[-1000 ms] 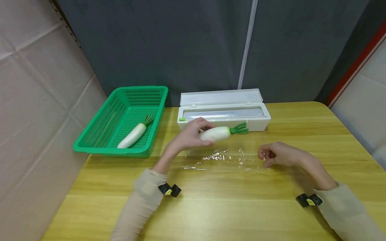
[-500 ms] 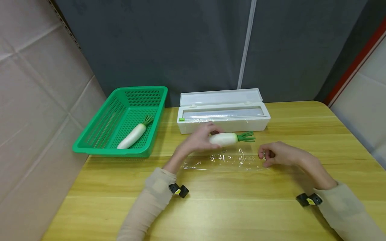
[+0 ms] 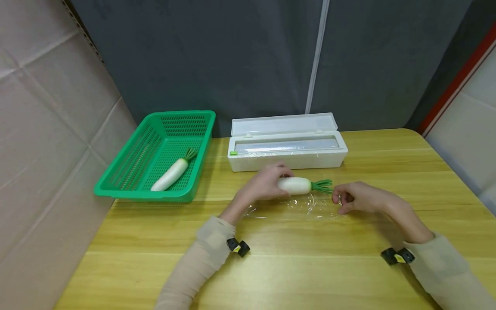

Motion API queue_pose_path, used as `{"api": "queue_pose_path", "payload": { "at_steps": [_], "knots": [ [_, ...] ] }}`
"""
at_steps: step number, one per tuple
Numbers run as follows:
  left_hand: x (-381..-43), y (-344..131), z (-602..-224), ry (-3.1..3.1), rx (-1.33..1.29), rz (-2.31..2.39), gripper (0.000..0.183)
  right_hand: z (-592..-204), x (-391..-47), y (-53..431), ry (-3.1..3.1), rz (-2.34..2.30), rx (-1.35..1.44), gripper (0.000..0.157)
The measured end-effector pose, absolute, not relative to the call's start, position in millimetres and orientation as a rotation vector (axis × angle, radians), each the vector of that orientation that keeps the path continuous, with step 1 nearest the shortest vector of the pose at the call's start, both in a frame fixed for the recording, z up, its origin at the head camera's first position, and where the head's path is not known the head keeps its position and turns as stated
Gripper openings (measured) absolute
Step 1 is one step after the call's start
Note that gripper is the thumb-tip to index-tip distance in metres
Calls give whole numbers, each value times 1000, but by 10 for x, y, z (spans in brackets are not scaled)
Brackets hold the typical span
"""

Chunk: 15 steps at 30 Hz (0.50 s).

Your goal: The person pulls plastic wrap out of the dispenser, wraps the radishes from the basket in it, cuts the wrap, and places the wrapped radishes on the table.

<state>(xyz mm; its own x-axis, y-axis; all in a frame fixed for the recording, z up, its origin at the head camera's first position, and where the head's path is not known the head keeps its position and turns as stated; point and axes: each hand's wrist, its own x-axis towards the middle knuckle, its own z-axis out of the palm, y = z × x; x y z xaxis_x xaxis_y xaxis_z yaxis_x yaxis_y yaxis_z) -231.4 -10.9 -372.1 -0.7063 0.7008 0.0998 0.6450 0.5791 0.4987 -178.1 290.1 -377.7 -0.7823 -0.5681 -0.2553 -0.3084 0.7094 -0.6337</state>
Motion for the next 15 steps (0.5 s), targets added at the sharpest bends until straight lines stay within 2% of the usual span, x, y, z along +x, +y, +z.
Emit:
{"api": "queue_pose_path", "payload": {
  "at_steps": [15],
  "knots": [
    [-2307, -63, -3794, 2744, 1055, 668, 55, -3782, -1789, 2907, 2504, -791, -710, 20]
  ]
}}
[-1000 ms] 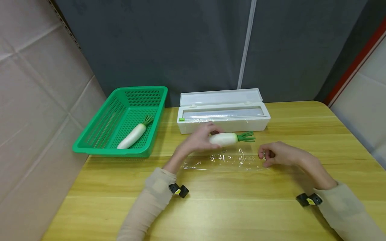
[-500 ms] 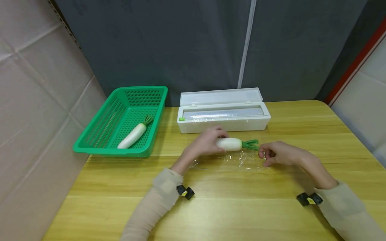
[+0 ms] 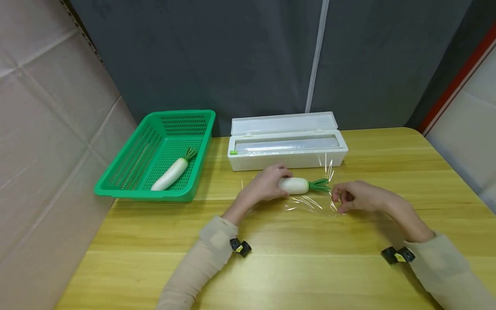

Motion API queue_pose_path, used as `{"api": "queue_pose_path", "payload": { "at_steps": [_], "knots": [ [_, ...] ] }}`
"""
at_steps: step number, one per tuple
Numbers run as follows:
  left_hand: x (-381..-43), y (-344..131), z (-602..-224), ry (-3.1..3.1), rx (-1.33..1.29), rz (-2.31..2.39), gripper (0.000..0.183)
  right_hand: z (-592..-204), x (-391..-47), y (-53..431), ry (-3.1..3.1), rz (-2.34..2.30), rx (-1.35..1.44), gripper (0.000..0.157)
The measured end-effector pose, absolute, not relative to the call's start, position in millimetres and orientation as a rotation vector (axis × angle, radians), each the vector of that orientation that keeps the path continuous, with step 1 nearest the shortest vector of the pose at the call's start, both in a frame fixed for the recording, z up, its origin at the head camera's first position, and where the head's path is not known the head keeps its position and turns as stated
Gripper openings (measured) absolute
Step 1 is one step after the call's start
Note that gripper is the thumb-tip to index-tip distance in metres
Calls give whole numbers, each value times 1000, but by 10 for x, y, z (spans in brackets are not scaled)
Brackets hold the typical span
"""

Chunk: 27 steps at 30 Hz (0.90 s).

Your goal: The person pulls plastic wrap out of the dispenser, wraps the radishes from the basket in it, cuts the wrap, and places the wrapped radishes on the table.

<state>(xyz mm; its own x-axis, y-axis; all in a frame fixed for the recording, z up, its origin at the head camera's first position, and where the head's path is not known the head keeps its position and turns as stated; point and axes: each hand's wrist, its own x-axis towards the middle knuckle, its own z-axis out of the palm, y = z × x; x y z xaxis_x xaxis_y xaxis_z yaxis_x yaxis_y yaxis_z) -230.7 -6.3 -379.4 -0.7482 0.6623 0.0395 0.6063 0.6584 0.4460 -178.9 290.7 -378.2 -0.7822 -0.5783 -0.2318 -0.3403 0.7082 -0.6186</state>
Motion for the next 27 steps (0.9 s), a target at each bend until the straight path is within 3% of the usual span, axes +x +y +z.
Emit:
{"api": "queue_pose_path", "payload": {
  "at_steps": [12, 27],
  "knots": [
    [-2352, -112, -3813, 2705, 1020, 675, 60, -3766, -1798, 2919, 2515, -779, -703, 22],
    [-2328, -278, -3774, 2704, 1025, 709, 50, -3739, -1773, 2939, 2521, -771, -742, 24]
  ]
}}
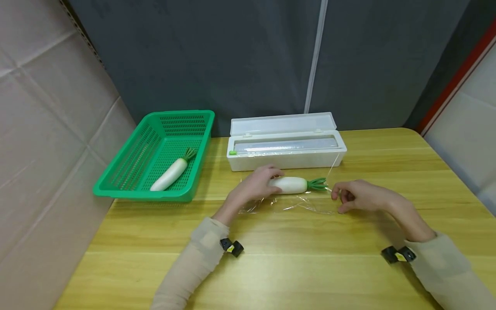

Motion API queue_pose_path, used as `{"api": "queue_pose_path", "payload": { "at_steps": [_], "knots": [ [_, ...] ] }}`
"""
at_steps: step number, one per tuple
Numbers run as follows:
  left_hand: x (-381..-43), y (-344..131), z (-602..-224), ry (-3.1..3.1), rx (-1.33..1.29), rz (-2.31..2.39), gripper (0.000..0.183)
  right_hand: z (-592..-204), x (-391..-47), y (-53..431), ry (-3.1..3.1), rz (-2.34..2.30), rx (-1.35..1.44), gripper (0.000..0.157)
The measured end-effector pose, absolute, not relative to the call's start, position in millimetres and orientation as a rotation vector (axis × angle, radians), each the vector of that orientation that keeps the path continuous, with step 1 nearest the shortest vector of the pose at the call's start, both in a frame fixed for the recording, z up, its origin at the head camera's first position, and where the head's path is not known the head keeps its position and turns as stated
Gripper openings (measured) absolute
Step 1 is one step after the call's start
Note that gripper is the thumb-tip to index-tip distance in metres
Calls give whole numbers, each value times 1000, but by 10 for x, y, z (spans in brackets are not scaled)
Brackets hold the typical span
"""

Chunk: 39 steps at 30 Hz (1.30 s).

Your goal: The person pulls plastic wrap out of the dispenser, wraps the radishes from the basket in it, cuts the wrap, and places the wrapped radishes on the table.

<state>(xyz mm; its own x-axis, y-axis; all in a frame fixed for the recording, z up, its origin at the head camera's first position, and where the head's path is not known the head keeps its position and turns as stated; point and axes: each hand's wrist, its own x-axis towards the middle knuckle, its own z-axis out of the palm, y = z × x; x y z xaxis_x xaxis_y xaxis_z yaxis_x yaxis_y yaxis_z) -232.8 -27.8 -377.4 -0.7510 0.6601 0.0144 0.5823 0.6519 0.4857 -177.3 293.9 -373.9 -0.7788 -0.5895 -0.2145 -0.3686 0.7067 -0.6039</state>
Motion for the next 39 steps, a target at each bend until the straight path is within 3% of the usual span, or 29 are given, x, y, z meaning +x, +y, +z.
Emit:
{"api": "queue_pose_path", "payload": {
  "at_steps": [39],
  "knots": [
    [-2170, -1169, -3787, 2659, 1080, 782, 20, -3702, -1745, 2965, 2479, -772, -738, 25]
  ]
}}
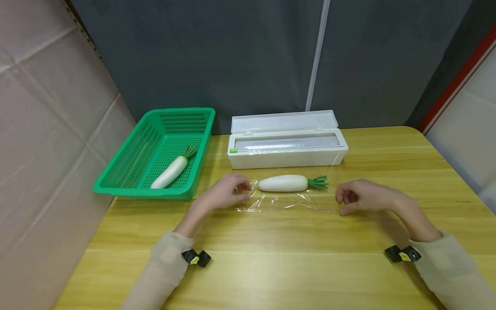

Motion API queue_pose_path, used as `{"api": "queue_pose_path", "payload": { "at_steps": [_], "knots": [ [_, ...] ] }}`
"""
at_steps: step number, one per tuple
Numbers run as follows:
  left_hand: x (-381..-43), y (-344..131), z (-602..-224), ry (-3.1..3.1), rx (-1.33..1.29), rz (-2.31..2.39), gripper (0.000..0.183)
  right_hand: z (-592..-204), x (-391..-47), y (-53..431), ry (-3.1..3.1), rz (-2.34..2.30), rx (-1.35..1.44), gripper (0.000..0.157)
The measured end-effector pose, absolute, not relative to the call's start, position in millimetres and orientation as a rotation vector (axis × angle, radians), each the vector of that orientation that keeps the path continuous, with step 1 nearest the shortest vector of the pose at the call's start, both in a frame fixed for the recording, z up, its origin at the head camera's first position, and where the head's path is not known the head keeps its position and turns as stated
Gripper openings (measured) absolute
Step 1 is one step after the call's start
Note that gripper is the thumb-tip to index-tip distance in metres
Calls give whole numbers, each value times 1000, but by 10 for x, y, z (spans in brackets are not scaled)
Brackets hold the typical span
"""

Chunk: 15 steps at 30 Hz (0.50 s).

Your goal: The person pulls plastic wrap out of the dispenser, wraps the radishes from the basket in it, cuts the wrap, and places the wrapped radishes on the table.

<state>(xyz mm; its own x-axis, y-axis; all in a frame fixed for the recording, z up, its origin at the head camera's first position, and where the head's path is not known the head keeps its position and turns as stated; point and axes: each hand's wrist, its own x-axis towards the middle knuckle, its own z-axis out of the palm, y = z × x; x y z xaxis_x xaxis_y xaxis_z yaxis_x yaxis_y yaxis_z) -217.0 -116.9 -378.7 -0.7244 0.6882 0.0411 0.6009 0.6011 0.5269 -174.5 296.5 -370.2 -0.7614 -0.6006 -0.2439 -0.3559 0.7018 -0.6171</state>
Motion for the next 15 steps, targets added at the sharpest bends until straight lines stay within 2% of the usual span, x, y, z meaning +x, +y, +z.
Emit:
{"api": "queue_pose_path", "payload": {
  "at_steps": [8, 15],
  "knots": [
    [-2118, -1292, -3821, 2556, 1098, 784, 17, -3724, -1739, 2952, 2464, -793, -742, 28],
    [-2113, -1351, -3858, 2471, 1070, 741, 24, -3754, -1743, 2975, 2447, -808, -754, 25]
  ]
}}
